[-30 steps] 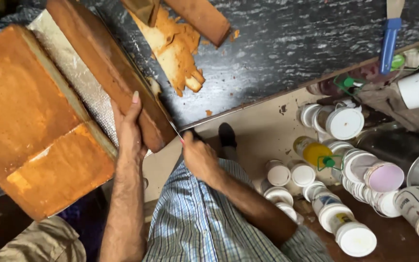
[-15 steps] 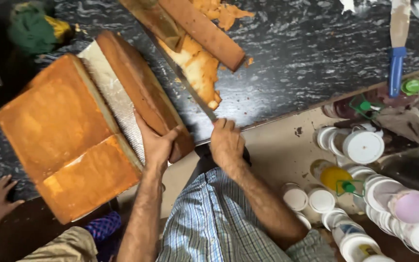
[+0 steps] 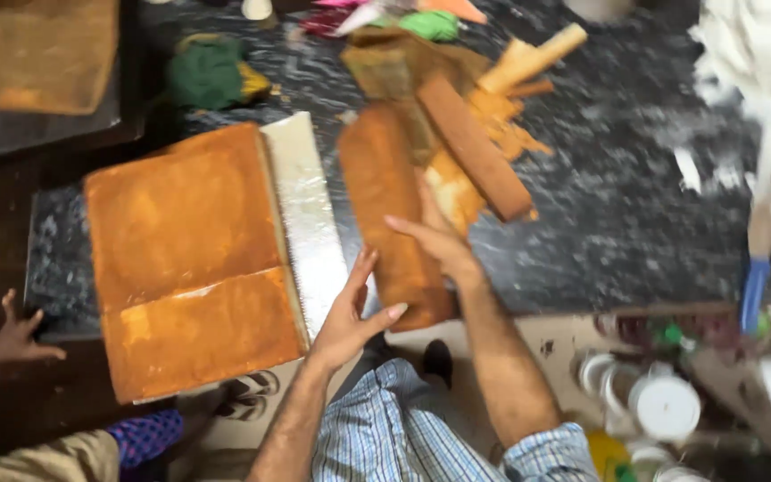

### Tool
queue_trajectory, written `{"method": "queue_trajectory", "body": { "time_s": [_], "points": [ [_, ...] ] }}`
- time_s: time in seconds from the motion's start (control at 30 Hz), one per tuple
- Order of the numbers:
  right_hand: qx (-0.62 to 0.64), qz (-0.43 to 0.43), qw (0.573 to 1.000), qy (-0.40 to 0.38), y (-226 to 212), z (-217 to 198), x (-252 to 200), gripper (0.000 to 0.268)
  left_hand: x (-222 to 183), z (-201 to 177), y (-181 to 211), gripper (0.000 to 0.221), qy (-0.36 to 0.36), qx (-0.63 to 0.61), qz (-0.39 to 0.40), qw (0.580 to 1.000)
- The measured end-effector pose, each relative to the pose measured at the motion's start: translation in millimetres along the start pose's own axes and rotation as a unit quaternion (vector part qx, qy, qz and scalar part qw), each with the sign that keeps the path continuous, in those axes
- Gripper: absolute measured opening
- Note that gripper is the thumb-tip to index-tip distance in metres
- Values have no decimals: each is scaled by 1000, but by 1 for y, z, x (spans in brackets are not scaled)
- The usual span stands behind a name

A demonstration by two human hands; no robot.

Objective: Assembling and trimming layers of cake on a bakery production table.

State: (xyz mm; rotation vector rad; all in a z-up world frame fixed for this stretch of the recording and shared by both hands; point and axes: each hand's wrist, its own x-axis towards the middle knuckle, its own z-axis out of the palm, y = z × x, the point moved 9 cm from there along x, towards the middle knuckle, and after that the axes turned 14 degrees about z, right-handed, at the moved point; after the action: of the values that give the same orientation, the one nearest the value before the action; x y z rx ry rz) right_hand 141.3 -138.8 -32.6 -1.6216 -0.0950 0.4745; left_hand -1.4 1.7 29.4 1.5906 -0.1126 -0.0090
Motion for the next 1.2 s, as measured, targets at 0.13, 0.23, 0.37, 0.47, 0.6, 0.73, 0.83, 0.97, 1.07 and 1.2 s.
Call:
{"method": "queue_trajectory", "body": {
  "time_s": [0.13, 0.23, 0.37, 0.47, 0.6, 0.73, 0.83, 0.97, 1.07, 1.2],
  "points": [
    [136, 91, 986, -39, -22, -22, -10, 104, -39, -75, 8, 76, 86, -16, 37, 995],
    [269, 82, 955, -91, -7, -14, -12, 86, -76, -145, 23, 61, 204, -42, 56, 976],
    [390, 110, 900, -160, 22, 41, 31, 72, -103, -222, 4, 55, 298, -25, 102, 949],
    [352, 169, 914, -107, 16, 91, 49, 68, -88, -266, -1, 56, 336, 77, 60, 937],
    [128, 186, 974, 20, 35, 96, 69, 68, -21, -293, 20, 77, 186, 533, 25, 825],
    [50, 176, 979, 86, 18, 112, 57, 58, -9, -293, -27, 86, 95, 648, -16, 756],
    [-81, 131, 979, 133, 9, 109, 55, 51, -9, -294, -26, 85, 97, 628, -10, 772],
    [-190, 76, 971, 123, -13, 103, 36, 55, -5, -294, -28, 84, 86, 633, -29, 769],
    [-187, 23, 979, 78, -4, 124, 32, 73, 10, -285, -30, 87, 97, 628, -39, 771],
    [-49, 79, 995, 26, 11, 118, 28, 88, 99, -217, -3, 89, 60, 576, 70, 812]
  ]
}}
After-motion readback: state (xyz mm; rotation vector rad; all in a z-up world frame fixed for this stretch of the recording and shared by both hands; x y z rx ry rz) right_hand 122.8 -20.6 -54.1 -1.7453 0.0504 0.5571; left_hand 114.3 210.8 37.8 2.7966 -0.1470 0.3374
